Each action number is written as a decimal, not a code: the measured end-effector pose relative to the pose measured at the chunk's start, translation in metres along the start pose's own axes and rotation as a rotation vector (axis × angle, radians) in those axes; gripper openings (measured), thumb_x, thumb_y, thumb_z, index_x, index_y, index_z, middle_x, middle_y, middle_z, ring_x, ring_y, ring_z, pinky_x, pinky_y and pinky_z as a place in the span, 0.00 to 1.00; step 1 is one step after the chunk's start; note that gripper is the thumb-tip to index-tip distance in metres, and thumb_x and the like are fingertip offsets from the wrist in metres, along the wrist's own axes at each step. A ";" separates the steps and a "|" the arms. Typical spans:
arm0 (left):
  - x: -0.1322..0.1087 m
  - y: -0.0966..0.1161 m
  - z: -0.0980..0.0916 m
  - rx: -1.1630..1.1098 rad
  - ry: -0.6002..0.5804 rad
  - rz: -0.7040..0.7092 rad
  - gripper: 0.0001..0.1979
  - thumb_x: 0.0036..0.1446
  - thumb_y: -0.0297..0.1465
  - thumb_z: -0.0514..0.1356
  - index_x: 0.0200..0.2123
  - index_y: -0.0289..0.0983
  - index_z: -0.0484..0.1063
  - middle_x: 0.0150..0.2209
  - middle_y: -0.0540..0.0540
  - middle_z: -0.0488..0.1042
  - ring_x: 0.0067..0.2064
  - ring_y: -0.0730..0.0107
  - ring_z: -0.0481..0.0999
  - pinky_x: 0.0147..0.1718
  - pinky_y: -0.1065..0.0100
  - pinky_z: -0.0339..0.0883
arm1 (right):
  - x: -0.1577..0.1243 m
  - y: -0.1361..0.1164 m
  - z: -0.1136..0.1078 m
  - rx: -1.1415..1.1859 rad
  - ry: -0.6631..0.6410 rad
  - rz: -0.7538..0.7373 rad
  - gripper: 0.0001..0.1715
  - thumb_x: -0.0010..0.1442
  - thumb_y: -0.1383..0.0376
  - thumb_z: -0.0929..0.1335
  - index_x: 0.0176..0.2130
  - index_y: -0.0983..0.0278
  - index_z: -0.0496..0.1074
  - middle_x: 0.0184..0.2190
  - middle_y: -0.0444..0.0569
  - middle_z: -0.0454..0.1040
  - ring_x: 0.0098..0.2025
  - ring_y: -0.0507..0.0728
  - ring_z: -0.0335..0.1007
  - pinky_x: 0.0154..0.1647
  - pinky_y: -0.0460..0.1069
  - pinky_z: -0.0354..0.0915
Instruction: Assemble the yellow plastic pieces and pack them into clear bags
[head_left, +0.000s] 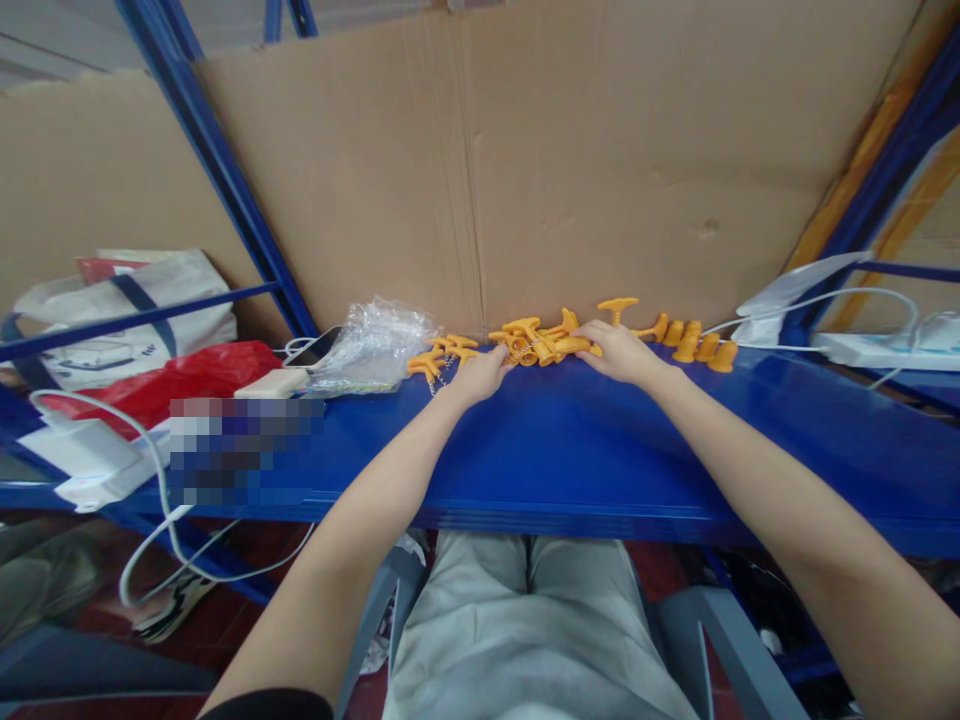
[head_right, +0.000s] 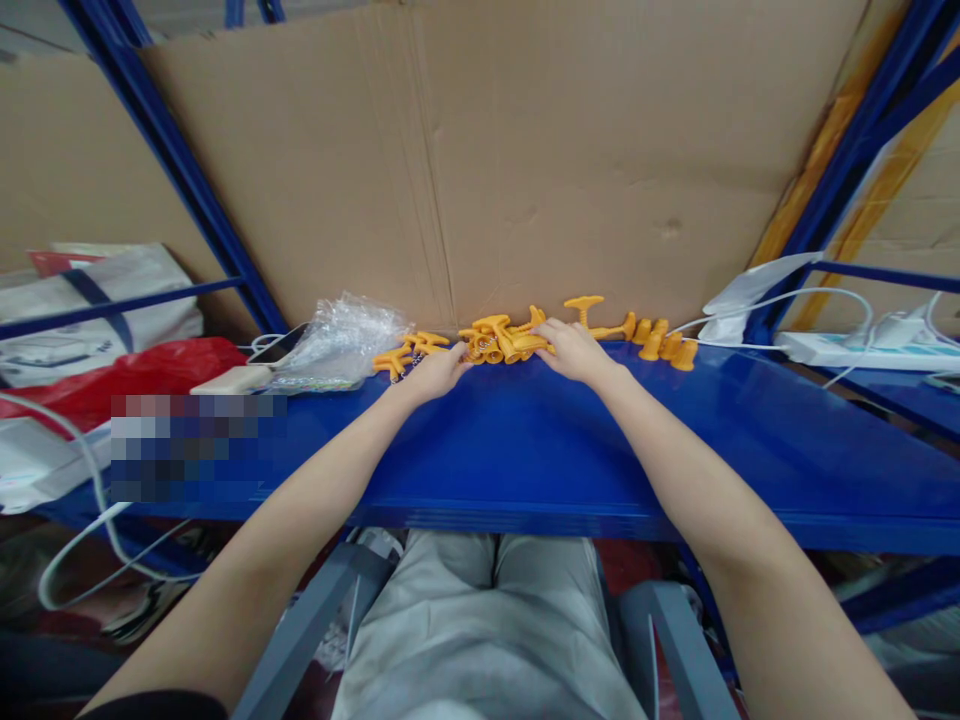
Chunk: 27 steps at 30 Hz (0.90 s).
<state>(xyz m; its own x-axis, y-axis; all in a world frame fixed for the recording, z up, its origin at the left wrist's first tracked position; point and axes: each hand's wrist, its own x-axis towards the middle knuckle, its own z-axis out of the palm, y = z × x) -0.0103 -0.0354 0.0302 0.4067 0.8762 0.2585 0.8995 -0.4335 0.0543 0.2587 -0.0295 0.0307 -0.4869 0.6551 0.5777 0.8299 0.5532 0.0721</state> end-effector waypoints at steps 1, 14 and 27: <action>0.000 0.000 0.000 -0.002 -0.001 0.008 0.10 0.68 0.31 0.51 0.50 0.37 0.66 0.47 0.38 0.79 0.50 0.55 0.79 0.46 0.63 0.69 | 0.001 -0.004 0.001 0.003 0.007 -0.017 0.20 0.63 0.63 0.64 0.53 0.64 0.73 0.48 0.58 0.77 0.49 0.65 0.73 0.48 0.58 0.67; -0.003 0.002 -0.001 0.003 0.007 0.033 0.11 0.67 0.33 0.52 0.50 0.39 0.68 0.49 0.40 0.78 0.50 0.56 0.78 0.48 0.63 0.68 | 0.001 -0.013 0.006 0.027 0.023 -0.050 0.21 0.65 0.62 0.64 0.55 0.64 0.72 0.51 0.59 0.77 0.52 0.67 0.73 0.52 0.61 0.66; 0.005 -0.005 0.005 -0.105 0.417 0.288 0.10 0.67 0.32 0.53 0.44 0.36 0.72 0.46 0.41 0.74 0.48 0.61 0.73 0.51 0.61 0.65 | 0.004 -0.030 0.008 0.192 0.080 -0.087 0.20 0.65 0.62 0.62 0.54 0.64 0.72 0.49 0.60 0.74 0.51 0.66 0.71 0.51 0.61 0.69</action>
<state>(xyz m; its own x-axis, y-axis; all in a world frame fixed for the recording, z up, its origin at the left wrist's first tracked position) -0.0118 -0.0281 0.0267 0.5181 0.5688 0.6387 0.7306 -0.6826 0.0152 0.2293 -0.0390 0.0243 -0.5249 0.5617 0.6395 0.7147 0.6989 -0.0272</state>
